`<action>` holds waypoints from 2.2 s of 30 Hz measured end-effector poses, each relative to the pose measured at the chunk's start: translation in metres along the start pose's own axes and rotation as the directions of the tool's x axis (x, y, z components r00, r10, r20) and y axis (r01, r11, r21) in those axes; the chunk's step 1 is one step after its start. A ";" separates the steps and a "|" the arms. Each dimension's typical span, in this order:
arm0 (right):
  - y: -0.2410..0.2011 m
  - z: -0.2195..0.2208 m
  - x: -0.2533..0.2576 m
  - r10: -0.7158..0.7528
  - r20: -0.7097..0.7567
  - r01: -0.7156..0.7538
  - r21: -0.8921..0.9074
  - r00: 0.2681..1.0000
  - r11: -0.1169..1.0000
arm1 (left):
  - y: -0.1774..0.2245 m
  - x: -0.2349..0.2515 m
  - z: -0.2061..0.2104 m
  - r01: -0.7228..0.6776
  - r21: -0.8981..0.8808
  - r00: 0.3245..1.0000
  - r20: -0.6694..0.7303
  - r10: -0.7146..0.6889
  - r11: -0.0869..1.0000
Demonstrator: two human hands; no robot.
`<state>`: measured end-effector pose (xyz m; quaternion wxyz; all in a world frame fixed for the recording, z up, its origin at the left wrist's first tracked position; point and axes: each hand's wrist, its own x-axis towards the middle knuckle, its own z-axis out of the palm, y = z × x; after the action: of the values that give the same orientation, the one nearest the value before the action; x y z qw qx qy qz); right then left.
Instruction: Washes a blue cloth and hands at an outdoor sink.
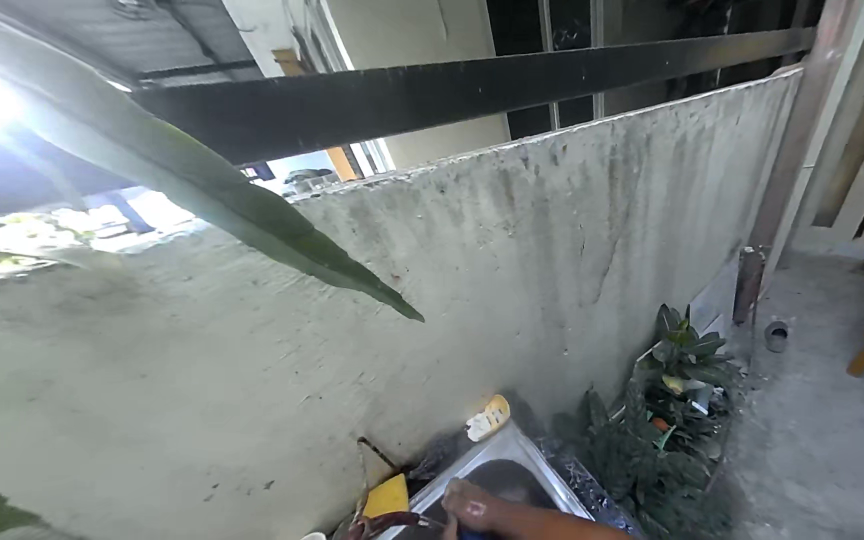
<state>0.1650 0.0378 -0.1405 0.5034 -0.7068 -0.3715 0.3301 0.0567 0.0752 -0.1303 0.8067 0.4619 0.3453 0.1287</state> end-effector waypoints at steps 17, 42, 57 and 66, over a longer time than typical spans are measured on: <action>-0.030 0.033 -0.061 -0.075 0.006 0.075 -0.019 0.997 0.997 | 0.003 -0.038 -0.023 -0.056 0.162 0.960 -0.262 0.097 0.985; -0.044 -0.023 0.011 0.226 0.328 -0.071 -0.424 0.917 0.903 | 0.056 -0.018 -0.058 -0.154 0.656 0.988 0.112 0.106 0.739; -0.071 0.047 -0.042 -0.119 -0.114 0.079 -0.303 0.986 0.950 | 0.031 -0.040 -0.004 -0.109 0.172 0.928 -0.337 0.162 0.979; -0.044 0.001 0.009 0.177 0.101 -0.141 -0.297 0.979 0.944 | 0.046 -0.027 -0.037 0.012 0.502 0.991 0.112 -0.079 0.865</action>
<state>0.1606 0.0559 -0.0995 0.3423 -0.7780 -0.3884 0.3560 0.0176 0.1101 -0.0929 0.6831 0.6540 0.3249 -0.0142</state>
